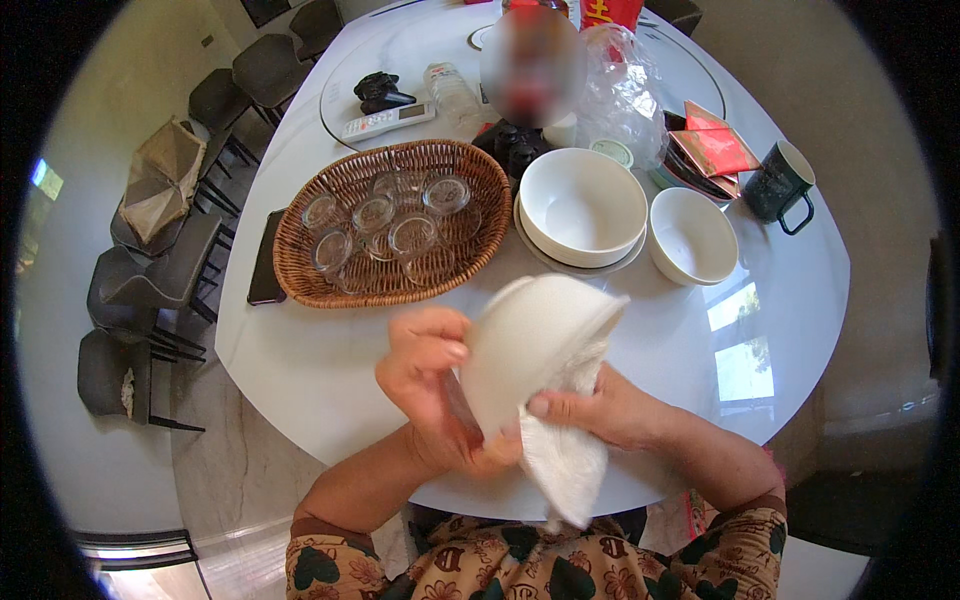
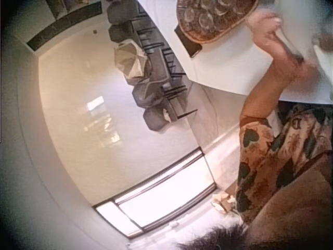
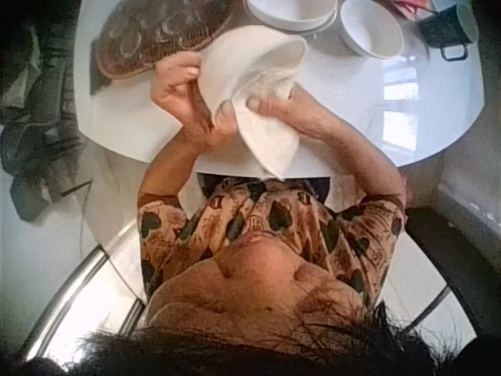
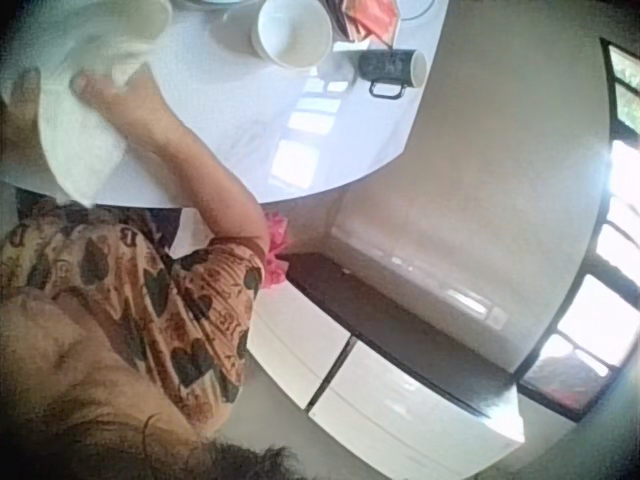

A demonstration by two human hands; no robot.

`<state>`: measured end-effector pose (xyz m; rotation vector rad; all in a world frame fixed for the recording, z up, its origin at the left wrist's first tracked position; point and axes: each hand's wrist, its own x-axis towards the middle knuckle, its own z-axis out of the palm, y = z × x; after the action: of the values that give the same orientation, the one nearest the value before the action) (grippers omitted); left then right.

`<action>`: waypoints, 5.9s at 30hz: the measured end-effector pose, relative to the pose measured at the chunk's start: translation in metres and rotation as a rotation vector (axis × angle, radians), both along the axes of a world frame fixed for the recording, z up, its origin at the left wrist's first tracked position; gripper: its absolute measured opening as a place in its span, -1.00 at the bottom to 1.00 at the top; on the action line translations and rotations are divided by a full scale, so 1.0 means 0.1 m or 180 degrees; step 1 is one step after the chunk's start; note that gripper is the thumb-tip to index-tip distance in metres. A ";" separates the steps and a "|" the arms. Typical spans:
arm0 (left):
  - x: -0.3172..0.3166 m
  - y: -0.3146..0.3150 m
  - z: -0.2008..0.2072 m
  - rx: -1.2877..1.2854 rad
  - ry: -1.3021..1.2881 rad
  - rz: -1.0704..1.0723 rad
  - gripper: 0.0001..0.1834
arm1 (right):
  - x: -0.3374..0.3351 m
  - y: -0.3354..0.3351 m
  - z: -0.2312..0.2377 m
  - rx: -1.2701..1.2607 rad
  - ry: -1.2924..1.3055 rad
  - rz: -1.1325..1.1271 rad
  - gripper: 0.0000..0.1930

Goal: The person dries various kitchen items with a cloth, including small glasses, a metal bowl, and several white ceramic bowls. The items are wiped thoroughly and then placed back on the table or into a wicker basket.

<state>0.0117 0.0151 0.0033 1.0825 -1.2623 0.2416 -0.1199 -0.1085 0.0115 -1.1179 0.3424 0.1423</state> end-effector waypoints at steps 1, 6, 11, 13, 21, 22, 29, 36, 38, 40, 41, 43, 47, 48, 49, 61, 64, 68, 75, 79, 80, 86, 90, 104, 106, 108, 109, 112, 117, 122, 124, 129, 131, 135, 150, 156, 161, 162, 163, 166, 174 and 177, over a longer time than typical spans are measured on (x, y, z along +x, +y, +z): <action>0.02 -0.01 0.00 0.0060 0.0316 0.0082 -0.33 | -0.02 -0.01 0.03 -0.0308 -0.0113 0.0414 -0.70; 0.07 -0.06 0.16 0.0517 0.2305 0.0031 -0.39 | -0.14 -0.12 0.21 -0.3267 -0.1568 0.0544 -0.60; 0.01 -0.06 0.22 0.0598 0.2887 -0.0251 -0.36 | -0.04 -0.16 0.21 -0.5236 -0.2545 -0.1040 -0.65; 0.03 -0.03 0.13 0.0718 0.2465 -0.0493 -0.30 | -0.09 -0.20 0.22 -0.5592 -0.2530 -0.0622 -0.62; -0.03 -0.10 0.13 0.0929 0.2251 -0.0713 -0.25 | 0.01 -0.56 0.23 -0.5560 -0.2305 -0.1914 -0.58; -0.05 -0.10 0.13 0.0955 0.2234 -0.0774 -0.31 | 0.02 -0.58 0.27 -0.5392 -0.2004 -0.1802 -0.50; -0.10 -0.09 0.08 0.1036 0.2182 -0.1147 -0.61 | -0.13 -0.68 0.38 -0.5145 -0.1822 -0.2001 -0.45; -0.10 -0.07 0.08 0.1136 0.2203 -0.1547 -0.73 | -0.37 -0.86 0.53 -0.4547 -0.1025 -0.2208 -0.81; -0.11 -0.08 0.09 0.1191 0.2148 -0.1528 -0.75 | -0.38 -0.85 0.52 -0.4814 -0.0846 -0.2390 -0.79; -0.12 -0.08 0.09 0.1263 0.2120 -0.1510 -0.77 | -0.27 -0.82 0.39 -0.5477 -0.1005 -0.2813 -0.73; -0.12 -0.07 0.08 0.1309 0.2120 -0.1503 -0.78 | -0.18 -0.79 0.36 -0.5874 -0.1429 -0.2841 -0.57; -0.12 -0.07 0.06 0.1379 0.2043 -0.1446 -0.80 | -0.15 -0.72 0.34 -0.6577 -0.1182 -0.2125 -0.45; -0.12 -0.06 0.05 0.1444 0.1862 -0.1348 -0.82 | -0.07 -0.70 0.24 -0.6995 -0.0675 -0.1594 -0.40; -0.13 -0.07 0.06 0.1453 0.1850 -0.1350 -0.83 | -0.04 -0.77 0.19 -0.7100 -0.0719 -0.1679 -0.42; -0.14 -0.07 0.07 0.1456 0.1887 -0.1391 -0.82 | -0.02 -0.83 0.16 -0.7210 -0.0754 -0.1777 -0.43; -0.15 -0.07 0.09 0.1509 0.1934 -0.1468 -0.80 | 0.06 -0.93 0.17 -0.7095 -0.1109 -0.1739 -0.64; -0.14 -0.06 0.09 0.1501 0.1962 -0.1466 -0.80 | -0.04 -0.93 0.26 -0.6902 -0.0966 -0.2064 -0.69; -0.13 -0.06 0.08 0.1464 0.1986 -0.1518 -0.80 | -0.26 -0.96 0.41 -0.6295 -0.0268 -0.2245 -0.77; -0.13 -0.07 0.06 0.1563 0.1895 -0.1410 -0.84 | -0.26 -0.90 0.34 -0.6501 0.0388 -0.1528 -0.82; -0.13 -0.07 0.07 0.1530 0.1867 -0.1451 -0.83 | -0.29 -0.94 0.35 -0.6443 0.0544 -0.1369 -0.88; -0.13 -0.07 0.06 0.1533 0.1921 -0.1480 -0.82 | -0.29 -0.94 0.36 -0.6384 0.0577 -0.1384 -0.89; -0.14 -0.07 0.06 0.1577 0.1973 -0.1526 -0.82 | -0.25 -0.99 0.28 -0.6464 0.0377 -0.1462 -0.87; -0.13 -0.07 0.06 0.1562 0.1993 -0.1506 -0.82 | -0.26 -0.97 0.32 -0.6557 0.0481 -0.1392 -0.88; -0.13 -0.07 0.05 0.1678 0.1953 -0.1506 -0.84 | -0.35 -0.94 0.48 -0.7303 -0.0454 -0.2980 -0.80; -0.13 -0.06 0.05 0.1661 0.1981 -0.1475 -0.81 | -0.36 -0.90 0.51 -0.7076 -0.0892 -0.3198 -0.77; -0.12 -0.03 0.05 0.1607 0.2058 -0.1452 -0.76 | -0.37 -0.84 0.61 -0.6721 -0.1354 -0.3256 -0.76; -0.13 -0.04 0.06 0.1469 0.1830 -0.1227 -0.71 | -0.42 -0.82 0.67 -0.6429 -0.1555 -0.3059 -0.77; -0.13 -0.08 0.12 0.1021 0.1015 -0.0503 -0.54 | -0.57 -0.84 0.76 -0.5549 -0.2079 -0.2275 -0.82; -0.02 -0.05 0.23 0.0832 -0.0253 -0.0100 -0.27 | -0.49 -0.78 0.67 -0.4022 -0.2416 -0.0132 -0.86; -0.07 0.03 0.15 0.2694 0.0207 -0.1967 -0.65 | -0.38 -0.72 0.60 -0.4205 -0.1983 -0.0576 -0.80; -0.17 0.00 0.13 0.2651 0.0729 -0.1803 -0.74 | -0.37 -0.71 0.58 -0.4350 -0.1964 -0.1734 -0.65; -0.16 0.00 0.14 0.2210 0.2438 -0.1782 -0.80 | -0.29 -0.39 0.43 -0.3467 -0.2572 -0.1887 -0.42; -0.20 -0.03 0.07 0.1832 0.2460 -0.1946 -0.82 | -0.16 -0.24 0.33 -0.4615 -0.2642 -0.0943 -0.38; -0.12 0.02 -0.02 0.2244 0.1388 -0.1649 -0.81 | -0.11 -0.23 0.37 -0.5373 -0.2336 -0.0778 -0.42; -0.15 -0.03 0.09 0.2069 -0.0143 -0.1667 -0.57 | -0.18 -0.39 0.34 -0.3083 -0.1709 -0.1306 -0.46; -0.27 -0.04 0.15 0.2551 0.0544 -0.1380 -0.54 | -0.13 -0.31 0.32 -0.4574 -0.2369 -0.1277 -0.57; -0.20 0.01 0.06 0.2227 0.0541 -0.1467 -0.56 | -0.10 -0.22 0.31 -0.5246 -0.2690 -0.1197 -0.49; -0.18 -0.01 0.10 0.2174 0.0232 -0.1448 -0.56 | -0.11 -0.25 0.32 -0.4753 -0.2561 -0.1314 -0.51; -0.18 -0.02 0.14 0.2109 -0.0083 -0.1434 -0.57 | -0.12 -0.29 0.34 -0.4272 -0.2426 -0.1426 -0.53; -0.19 -0.03 0.18 0.2032 0.0031 -0.1631 -0.55 | -0.16 -0.39 0.27 -0.2298 -0.1679 -0.1337 -0.53; -0.14 0.02 0.07 0.2343 0.0825 -0.1765 -0.55 | -0.11 -0.21 0.32 -0.5329 -0.2579 -0.1073 -0.50; -0.16 0.00 0.18 0.2459 0.0616 -0.1752 -0.65 | -0.16 -0.37 0.26 -0.2449 -0.1929 -0.1514 -0.63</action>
<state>-0.0039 0.0152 0.0212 1.2963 -1.4551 -0.8107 -0.1356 -0.1454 0.0371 -1.7253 0.0989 -0.7987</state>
